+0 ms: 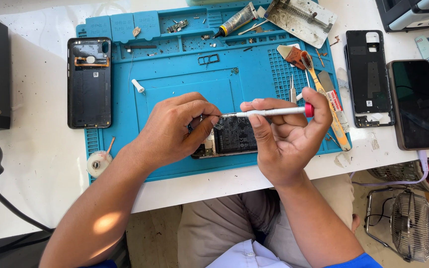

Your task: The person uses a precision screwdriver to remove screws from a disassembled smartphone on a blue work mat, then picks up the phone's back cover and aligns it to close the device. The person rotates the phone to inspect the edges and screen, which shows visible cracks.

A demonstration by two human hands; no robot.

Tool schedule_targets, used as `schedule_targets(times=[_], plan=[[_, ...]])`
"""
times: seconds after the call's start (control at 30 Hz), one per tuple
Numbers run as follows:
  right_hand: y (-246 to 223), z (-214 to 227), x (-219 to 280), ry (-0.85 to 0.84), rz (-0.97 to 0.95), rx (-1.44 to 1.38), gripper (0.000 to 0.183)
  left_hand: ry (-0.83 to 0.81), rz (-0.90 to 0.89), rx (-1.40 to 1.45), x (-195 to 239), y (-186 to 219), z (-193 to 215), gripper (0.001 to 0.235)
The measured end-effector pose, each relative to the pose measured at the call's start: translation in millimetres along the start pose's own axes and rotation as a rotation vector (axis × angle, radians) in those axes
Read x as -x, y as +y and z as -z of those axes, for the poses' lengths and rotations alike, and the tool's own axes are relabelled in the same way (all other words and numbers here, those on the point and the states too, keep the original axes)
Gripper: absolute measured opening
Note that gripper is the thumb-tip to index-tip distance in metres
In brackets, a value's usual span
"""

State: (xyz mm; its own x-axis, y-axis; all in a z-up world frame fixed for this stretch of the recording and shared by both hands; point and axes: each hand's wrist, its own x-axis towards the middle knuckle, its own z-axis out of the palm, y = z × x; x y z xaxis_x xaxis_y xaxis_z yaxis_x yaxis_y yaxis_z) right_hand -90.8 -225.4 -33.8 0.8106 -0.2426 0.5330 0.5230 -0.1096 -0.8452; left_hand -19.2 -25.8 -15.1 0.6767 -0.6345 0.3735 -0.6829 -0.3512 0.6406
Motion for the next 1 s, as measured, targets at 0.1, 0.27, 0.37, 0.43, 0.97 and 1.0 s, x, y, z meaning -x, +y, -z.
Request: schedule_targets(times=[0.1, 0.27, 0.37, 0.43, 0.97, 1.0], plan=[[-1.6, -1.6, -1.4, -0.059, 0.102, 0.041, 0.056, 0.009, 0.025, -0.022, 1.3, -1.7, -1.4, 0.012], [0.5, -0.7, -1.3, -0.068, 0.084, 0.031, 0.057, 0.009, 0.045, -0.019, 2.3, -3.5, -3.6, 0.014], [-0.9, -1.3, -1.8, -0.07, 0.083, 0.038, 0.056, 0.008, 0.038, -0.001, 2.3, -2.4, -3.2, 0.012], [-1.6, -1.4, -2.0, -0.068, 0.072, 0.035, 0.055, 0.005, 0.037, 0.01, 1.5, -0.9, -2.3, 0.012], [-3.9, -1.3, -3.2, 0.001, -0.077, -0.046, 0.059, -0.021, 0.06, 0.051, -2.6, 3.9, 9.5, 0.026], [-3.8, -1.3, -3.0, -0.007, -0.061, -0.039, 0.059, -0.008, 0.058, 0.068, -3.2, 4.1, 12.5, 0.033]])
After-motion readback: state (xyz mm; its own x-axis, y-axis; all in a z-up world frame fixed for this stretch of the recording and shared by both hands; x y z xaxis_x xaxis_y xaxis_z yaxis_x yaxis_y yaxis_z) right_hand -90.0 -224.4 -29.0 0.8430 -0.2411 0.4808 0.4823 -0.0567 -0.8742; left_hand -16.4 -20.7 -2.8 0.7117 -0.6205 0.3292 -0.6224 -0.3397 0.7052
